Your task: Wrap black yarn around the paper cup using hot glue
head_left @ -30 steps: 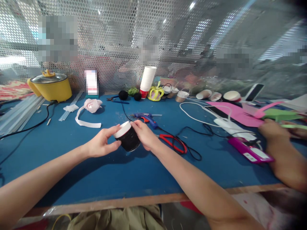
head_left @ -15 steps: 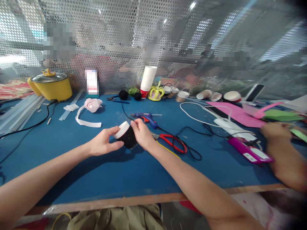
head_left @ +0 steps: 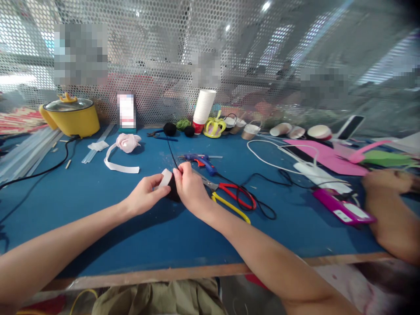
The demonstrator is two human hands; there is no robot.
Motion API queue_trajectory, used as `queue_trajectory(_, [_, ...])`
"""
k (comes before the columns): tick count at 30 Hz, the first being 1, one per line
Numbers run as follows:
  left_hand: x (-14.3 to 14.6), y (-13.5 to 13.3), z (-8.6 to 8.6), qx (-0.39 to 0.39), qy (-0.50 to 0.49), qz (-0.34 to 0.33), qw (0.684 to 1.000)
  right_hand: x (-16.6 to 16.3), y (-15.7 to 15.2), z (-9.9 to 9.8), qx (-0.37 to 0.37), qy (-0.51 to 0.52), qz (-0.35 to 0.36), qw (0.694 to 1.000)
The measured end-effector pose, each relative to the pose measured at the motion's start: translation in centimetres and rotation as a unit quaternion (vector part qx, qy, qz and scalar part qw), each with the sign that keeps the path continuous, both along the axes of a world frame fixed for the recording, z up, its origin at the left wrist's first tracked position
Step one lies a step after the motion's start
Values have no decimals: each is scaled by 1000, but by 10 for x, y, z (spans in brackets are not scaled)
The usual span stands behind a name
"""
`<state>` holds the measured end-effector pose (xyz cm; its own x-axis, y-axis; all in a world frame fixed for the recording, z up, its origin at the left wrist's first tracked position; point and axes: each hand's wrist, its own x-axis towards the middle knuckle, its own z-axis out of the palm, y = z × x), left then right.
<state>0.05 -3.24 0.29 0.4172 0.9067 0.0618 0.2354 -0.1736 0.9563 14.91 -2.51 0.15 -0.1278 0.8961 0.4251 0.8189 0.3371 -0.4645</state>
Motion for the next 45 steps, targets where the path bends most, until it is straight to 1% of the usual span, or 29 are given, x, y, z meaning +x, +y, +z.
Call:
queue_trajectory(6, [1, -1, -2, 2, -15, 7, 1000, -2, -2, 0, 10, -30, 5, 999])
queue_trajectory(15, [2, 1, -5, -5, -20, 9, 1000, -3, -1, -2, 13, -37, 11, 999])
queue_trajectory(21, [2, 1, -8, 6, -20, 11, 1000, -4, -1, -2, 19, -59, 3, 998])
queue_trajectory(28, [0, 1, -6, 26, 0, -3, 1000, 1, -1, 1, 67, -53, 16, 996])
queue_trajectory(31, [-1, 1, -4, 25, 7, -9, 1000, 5, -1, 2, 73, -40, 14, 996])
queue_trajectory(38, [-1, 1, -1, 24, 10, -15, 1000, 8, 0, 5, 47, -13, 21, 999])
queue_trajectory(45, [-2, -1, -4, 31, -13, -37, 999, 4, -1, -2, -9, 39, 47, 998])
